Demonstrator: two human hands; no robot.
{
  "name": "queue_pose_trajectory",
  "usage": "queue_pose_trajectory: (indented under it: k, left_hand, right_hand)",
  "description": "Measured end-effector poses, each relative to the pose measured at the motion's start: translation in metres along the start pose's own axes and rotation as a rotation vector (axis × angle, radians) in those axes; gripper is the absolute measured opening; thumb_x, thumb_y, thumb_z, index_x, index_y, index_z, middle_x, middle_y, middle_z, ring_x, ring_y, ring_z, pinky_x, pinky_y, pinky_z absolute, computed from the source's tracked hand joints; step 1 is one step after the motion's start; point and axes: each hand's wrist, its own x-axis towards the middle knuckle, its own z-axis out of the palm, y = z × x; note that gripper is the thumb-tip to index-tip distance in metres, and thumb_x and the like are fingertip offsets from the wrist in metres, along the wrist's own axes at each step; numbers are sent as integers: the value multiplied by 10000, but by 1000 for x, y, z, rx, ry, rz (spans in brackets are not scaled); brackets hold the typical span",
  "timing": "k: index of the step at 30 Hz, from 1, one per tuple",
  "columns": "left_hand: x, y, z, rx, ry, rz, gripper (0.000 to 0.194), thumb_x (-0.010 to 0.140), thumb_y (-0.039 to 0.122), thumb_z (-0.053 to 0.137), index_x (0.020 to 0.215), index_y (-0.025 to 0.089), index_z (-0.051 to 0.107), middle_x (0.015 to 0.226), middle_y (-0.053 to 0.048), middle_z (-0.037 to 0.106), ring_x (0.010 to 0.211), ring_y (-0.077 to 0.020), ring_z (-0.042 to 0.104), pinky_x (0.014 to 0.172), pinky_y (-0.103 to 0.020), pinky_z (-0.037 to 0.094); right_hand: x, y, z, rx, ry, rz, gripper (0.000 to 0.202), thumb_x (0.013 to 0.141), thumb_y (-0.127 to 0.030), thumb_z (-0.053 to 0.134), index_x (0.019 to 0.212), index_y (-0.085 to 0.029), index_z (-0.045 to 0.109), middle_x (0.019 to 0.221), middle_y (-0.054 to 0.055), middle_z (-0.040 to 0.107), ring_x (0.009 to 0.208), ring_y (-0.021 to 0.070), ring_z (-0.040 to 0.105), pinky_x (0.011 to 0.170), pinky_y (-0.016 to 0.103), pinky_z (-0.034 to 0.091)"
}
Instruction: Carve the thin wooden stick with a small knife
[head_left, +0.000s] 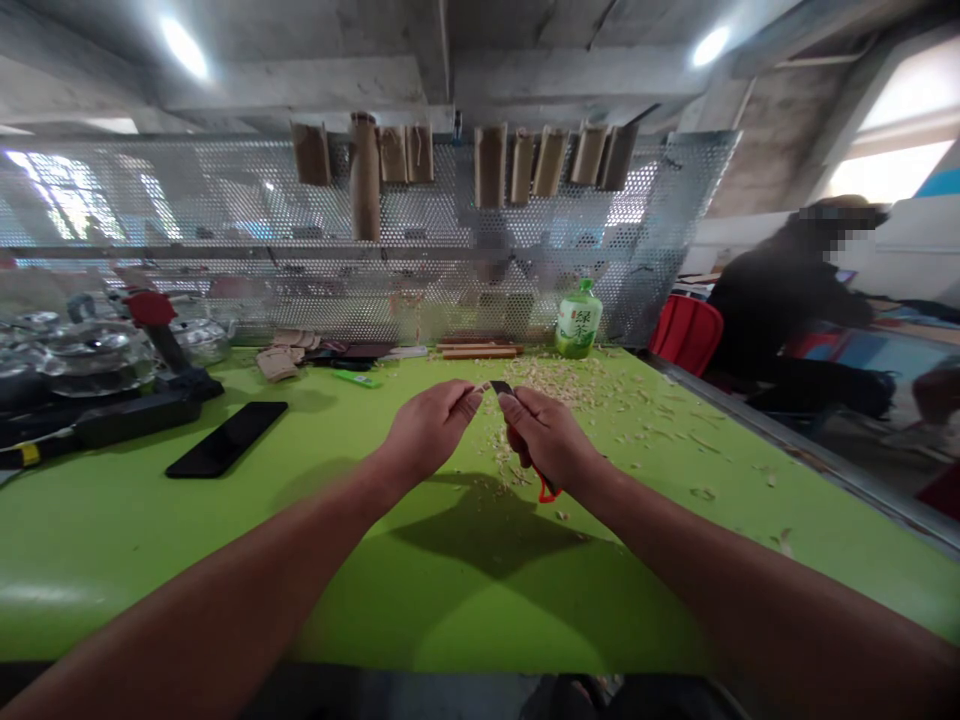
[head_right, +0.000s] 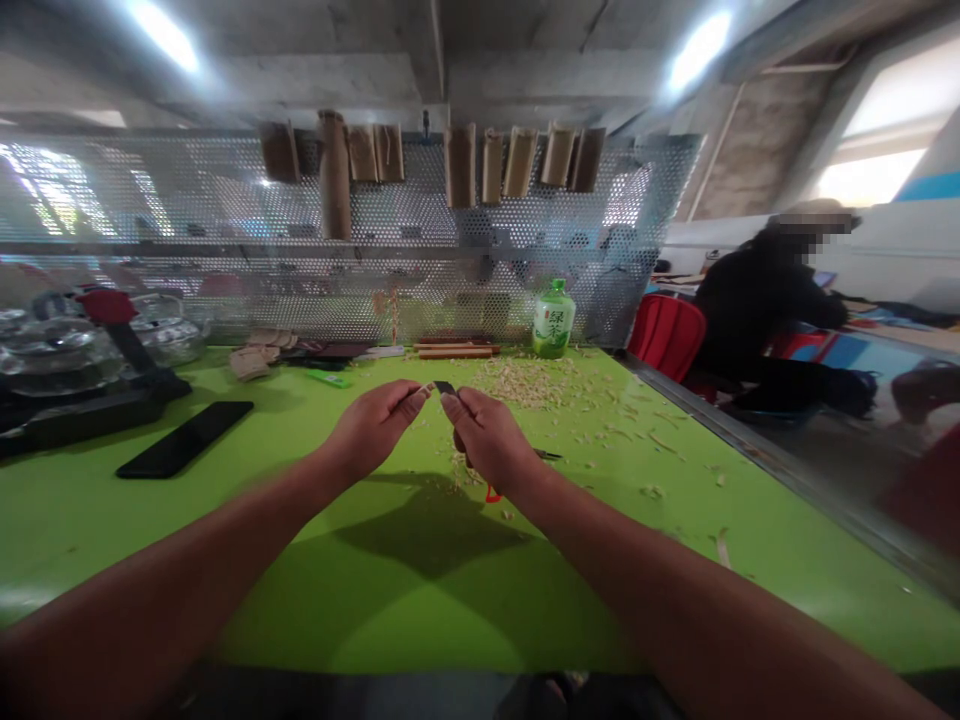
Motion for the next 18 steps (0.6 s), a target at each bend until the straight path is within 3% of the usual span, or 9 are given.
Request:
queue_pose_trajectory:
  k: [18]
  left_hand:
    - [0,1,0,4,1,2,393,966,464,386,1006,183,658,895,-48,683,783,-169,583,664,-284,408]
  right_hand:
    - [1,4,-1,-94,0,-17,404,931,-567,411,715,-227,432,531,-48,483,420,94,431,416,228,331]
